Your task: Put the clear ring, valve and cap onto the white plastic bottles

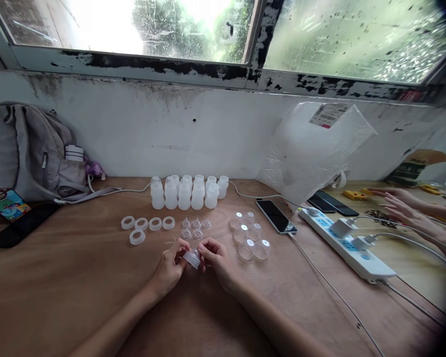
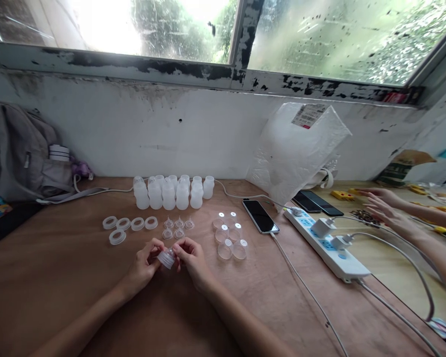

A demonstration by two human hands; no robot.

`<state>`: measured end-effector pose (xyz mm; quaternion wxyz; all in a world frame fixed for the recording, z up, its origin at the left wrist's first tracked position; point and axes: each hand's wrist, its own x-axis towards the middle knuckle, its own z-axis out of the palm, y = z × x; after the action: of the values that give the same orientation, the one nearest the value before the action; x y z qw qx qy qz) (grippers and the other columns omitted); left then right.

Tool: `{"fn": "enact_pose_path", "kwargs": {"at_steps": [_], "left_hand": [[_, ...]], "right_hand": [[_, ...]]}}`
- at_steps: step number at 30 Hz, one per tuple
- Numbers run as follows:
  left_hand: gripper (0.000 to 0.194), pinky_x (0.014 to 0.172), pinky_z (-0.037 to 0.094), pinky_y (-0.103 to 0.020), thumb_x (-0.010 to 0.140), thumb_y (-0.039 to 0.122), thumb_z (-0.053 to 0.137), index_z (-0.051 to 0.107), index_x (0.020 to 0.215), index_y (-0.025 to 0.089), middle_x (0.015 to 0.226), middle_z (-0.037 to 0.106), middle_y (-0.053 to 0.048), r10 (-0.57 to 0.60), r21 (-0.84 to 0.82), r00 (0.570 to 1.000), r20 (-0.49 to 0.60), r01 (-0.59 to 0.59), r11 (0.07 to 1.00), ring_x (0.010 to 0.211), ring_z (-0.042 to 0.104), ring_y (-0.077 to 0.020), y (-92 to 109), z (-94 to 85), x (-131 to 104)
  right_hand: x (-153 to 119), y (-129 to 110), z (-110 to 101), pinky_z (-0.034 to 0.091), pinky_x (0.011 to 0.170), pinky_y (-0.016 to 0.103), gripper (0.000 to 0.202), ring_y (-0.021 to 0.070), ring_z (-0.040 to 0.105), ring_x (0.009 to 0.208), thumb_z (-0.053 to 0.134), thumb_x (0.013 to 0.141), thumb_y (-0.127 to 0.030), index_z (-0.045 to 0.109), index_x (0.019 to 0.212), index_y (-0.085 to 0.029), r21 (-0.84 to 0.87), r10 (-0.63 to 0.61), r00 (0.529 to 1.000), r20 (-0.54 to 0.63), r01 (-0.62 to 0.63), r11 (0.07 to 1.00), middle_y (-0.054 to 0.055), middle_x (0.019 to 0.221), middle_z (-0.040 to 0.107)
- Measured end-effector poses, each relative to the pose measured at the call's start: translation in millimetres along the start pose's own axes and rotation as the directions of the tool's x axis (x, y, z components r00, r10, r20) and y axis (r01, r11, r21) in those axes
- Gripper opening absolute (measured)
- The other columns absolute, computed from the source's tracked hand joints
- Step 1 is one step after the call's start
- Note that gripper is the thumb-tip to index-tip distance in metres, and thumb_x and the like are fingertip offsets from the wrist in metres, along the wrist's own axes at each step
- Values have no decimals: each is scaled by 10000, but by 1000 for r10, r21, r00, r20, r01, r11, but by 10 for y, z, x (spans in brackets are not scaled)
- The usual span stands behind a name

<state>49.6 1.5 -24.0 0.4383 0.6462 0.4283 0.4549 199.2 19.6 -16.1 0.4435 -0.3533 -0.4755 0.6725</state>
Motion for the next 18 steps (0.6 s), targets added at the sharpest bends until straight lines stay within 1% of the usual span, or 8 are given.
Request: {"fn": "enact_pose_path", "kwargs": {"at_steps": [2, 4, 6, 8, 10, 12, 14, 18], "left_hand": [[29, 500, 403, -198, 766, 187, 479, 453, 777, 194, 684, 545, 17, 17, 21, 1000, -10, -17, 1000, 555, 514, -99, -19, -16, 2], [40, 520, 410, -206, 765, 205, 486, 459, 792, 191, 726, 553, 1, 8, -26, 1000, 20, -7, 1000, 587, 523, -108, -11, -30, -9], [109, 577, 430, -229, 755, 234, 498, 447, 842, 192, 807, 567, -23, -14, -164, 997, 81, 27, 986, 684, 549, -137, 20, -34, -26], [217, 668, 441, -267, 736, 270, 515, 429, 920, 194, 913, 563, -51, -32, -313, 991, 129, 71, 947, 824, 547, -176, 57, -25, -39], [316, 731, 433, -290, 711, 302, 547, 411, 975, 196, 976, 543, -62, -67, -375, 991, 120, 107, 921, 897, 532, -193, 83, -1, -41], [343, 729, 431, -281, 694, 316, 578, 408, 967, 197, 936, 545, -47, -122, -339, 989, 88, 145, 929, 862, 546, -179, 101, 28, -32], [297, 672, 436, -254, 700, 325, 580, 419, 912, 191, 826, 555, -19, -165, -249, 984, 63, 176, 952, 766, 561, -155, 122, 48, -19], [208, 567, 412, -222, 724, 337, 535, 436, 827, 186, 679, 540, 18, -154, -22, 988, 19, 154, 988, 622, 531, -128, 165, 31, -10]], "right_hand": [[-4, -16, 4, 339, 405, 184, 258, 64, 423, 421, 592, 709, -398, 498, 670, -161, -36, -11, 1000, -18, 10, 999, -50, 504, 467], [-5, -34, -11, 341, 413, 190, 261, 65, 420, 418, 584, 714, -405, 498, 673, -162, -103, -48, 999, -23, 46, 994, -54, 492, 459], [-6, -53, -38, 362, 439, 205, 263, 76, 441, 435, 579, 716, -412, 509, 684, -160, -181, -99, 995, -23, 93, 979, -50, 499, 467], [-9, -74, -62, 387, 471, 222, 265, 90, 466, 470, 574, 718, -415, 523, 698, -156, -238, -143, 989, -26, 133, 962, -38, 525, 487], [-17, -92, -71, 405, 496, 235, 260, 101, 483, 501, 565, 726, -413, 536, 710, -155, -264, -164, 986, -22, 152, 952, -26, 550, 504], [-27, -105, -64, 410, 509, 241, 254, 108, 495, 518, 560, 729, -411, 545, 715, -158, -280, -169, 986, -8, 160, 947, -18, 575, 521], [-33, -111, -53, 408, 517, 241, 252, 110, 501, 522, 554, 733, -411, 551, 707, -161, -300, -170, 985, -3, 161, 940, -14, 584, 532], [-31, -92, -32, 399, 518, 229, 261, 103, 496, 519, 534, 749, -415, 553, 695, -160, -320, -165, 986, -24, 149, 936, -17, 569, 528]]}}
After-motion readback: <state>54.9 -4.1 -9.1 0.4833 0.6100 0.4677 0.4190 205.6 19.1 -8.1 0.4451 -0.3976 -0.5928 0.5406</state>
